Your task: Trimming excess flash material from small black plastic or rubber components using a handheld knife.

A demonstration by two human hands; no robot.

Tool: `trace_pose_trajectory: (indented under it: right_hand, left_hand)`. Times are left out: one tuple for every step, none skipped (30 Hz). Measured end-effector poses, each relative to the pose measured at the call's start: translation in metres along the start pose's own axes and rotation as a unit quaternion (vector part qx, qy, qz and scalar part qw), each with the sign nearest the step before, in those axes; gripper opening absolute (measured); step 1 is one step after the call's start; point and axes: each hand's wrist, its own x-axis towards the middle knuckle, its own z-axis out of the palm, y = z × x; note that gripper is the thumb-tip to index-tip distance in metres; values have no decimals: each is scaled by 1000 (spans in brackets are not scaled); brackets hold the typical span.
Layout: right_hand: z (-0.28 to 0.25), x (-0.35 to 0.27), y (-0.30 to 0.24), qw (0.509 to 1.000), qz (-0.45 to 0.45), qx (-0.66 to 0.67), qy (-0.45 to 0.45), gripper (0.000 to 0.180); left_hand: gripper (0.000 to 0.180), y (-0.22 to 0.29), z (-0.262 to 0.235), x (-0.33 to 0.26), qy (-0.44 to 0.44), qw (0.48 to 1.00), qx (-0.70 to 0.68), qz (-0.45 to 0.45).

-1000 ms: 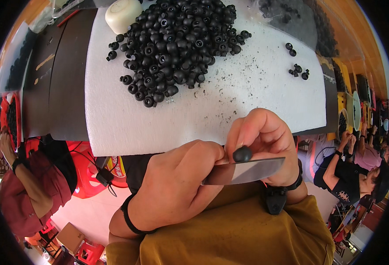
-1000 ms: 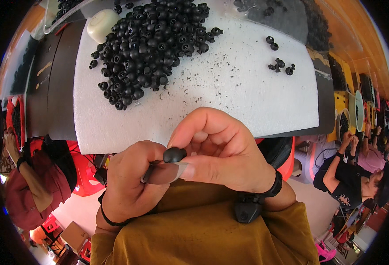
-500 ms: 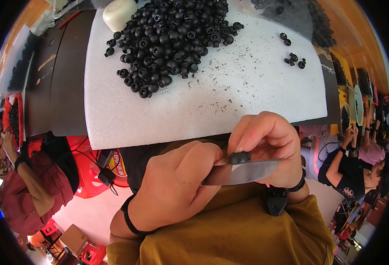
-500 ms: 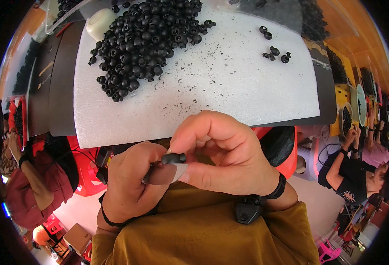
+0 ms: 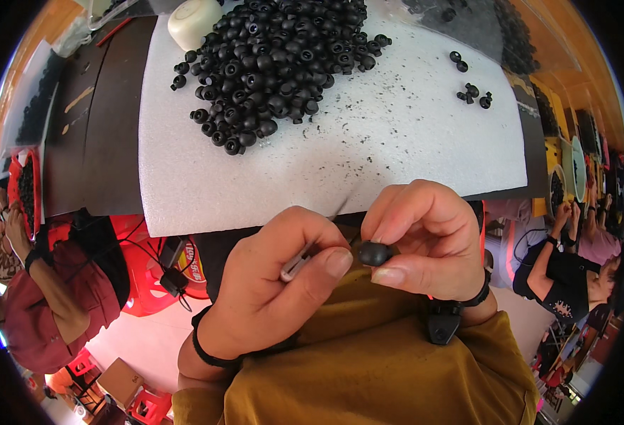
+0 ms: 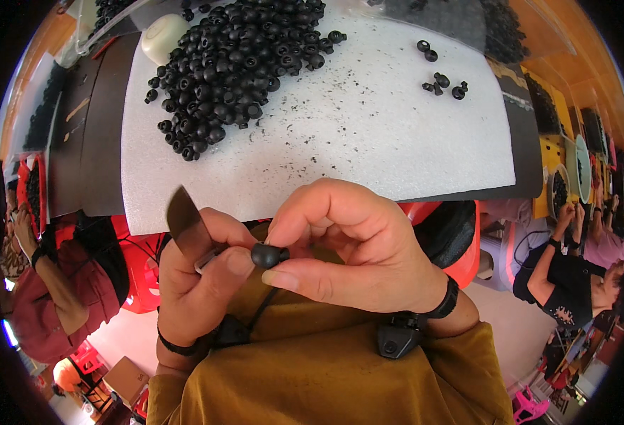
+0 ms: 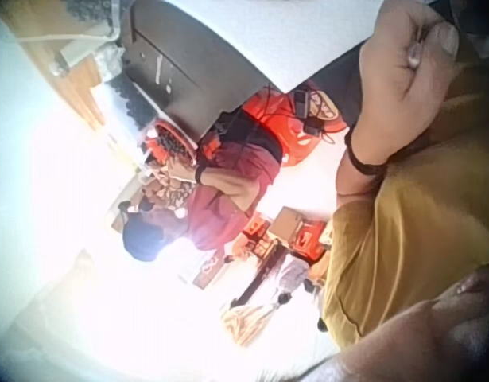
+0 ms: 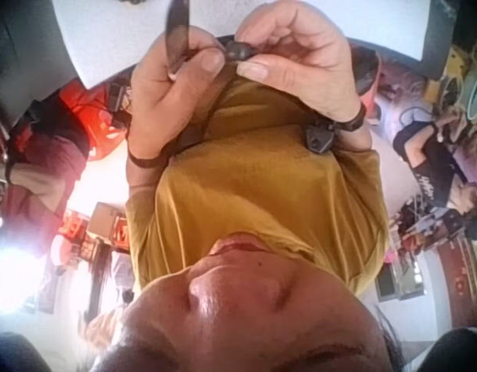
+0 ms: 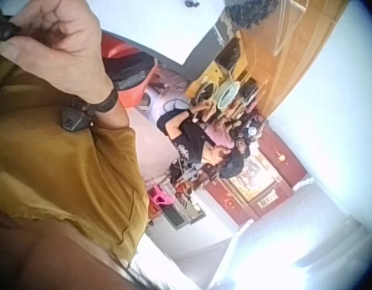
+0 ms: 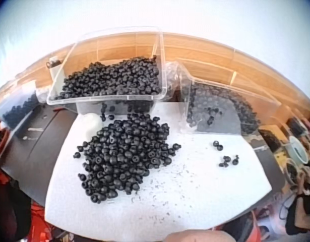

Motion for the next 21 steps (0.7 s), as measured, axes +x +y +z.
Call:
trace_pose_trajectory:
  right_hand:
    - [0,1,0,1000,-1,-9,3,24]
    - [0,1,0,1000,-3,-15,1,24]
    - [0,2,0,1000,-4,-21,0,24]
    - [0,2,0,1000,-6,-26,-3,24]
    - [0,3,-1,999,-5,-40,-7,26]
    - [-1,3,-2,998,-4,-54,-13,28]
    - [-2,4,-4,998,-4,-67,-18,30]
    - [-2,4,-5,997,-1,-78,-22,29]
    - [-3,4,-6,996,2,-90,-25,29]
    - [-3,4,-6,996,8,-81,-22,28]
    - [-3,4,-6,997,14,-73,-19,28]
    - [-3,4,-5,999,23,-45,-9,27]
    - [-2,4,-4,999,36,-24,-1,26]
    - [-3,4,-3,999,30,-9,-3,24]
    - [-3,5,-2,1000,28,-2,-6,21]
    - [-3,5,-1,1000,26,9,-7,19]
    - [-4,5,0,999,32,19,-6,19]
    - [-4,5,0,999,37,33,-3,19]
    - [-5,5,0,998,42,47,0,19]
    - [-5,5,0,998,44,48,0,19]
    - [-6,5,0,998,46,50,-2,20]
  left_hand:
    - [11,0,0,1,1,1000,-24,11]
    - [12,0,1,1,-6,999,-53,-11]
    - [13,1,1,1,-13,997,-78,-25]
    - [13,2,1,2,-20,994,-106,-35]
    - [13,3,1,2,-24,993,-109,-41]
    - [14,4,1,3,-28,992,-116,-43]
    - [14,4,1,4,-31,992,-117,-42]
    - [14,5,1,5,-35,992,-109,-45]
    - [14,5,0,5,-38,994,-96,-46]
    - [13,6,0,6,-37,995,-76,-44]
    - [13,6,0,6,-34,991,-112,-65]
    - [13,6,1,5,-27,986,-142,-83]
    - [13,6,1,5,-21,980,-171,-101]
    - [13,5,1,6,-23,978,-182,-99]
    - [13,4,1,7,-26,976,-194,-97]
    - [13,4,1,7,-24,973,-207,-95]
    - [13,3,2,7,-24,974,-204,-98]
    - [14,3,2,8,-20,974,-202,-100]
    - [14,3,2,8,-18,975,-201,-97]
    - [14,3,2,8,-20,972,-208,-110]
    - [15,3,1,9,-25,969,-216,-118]
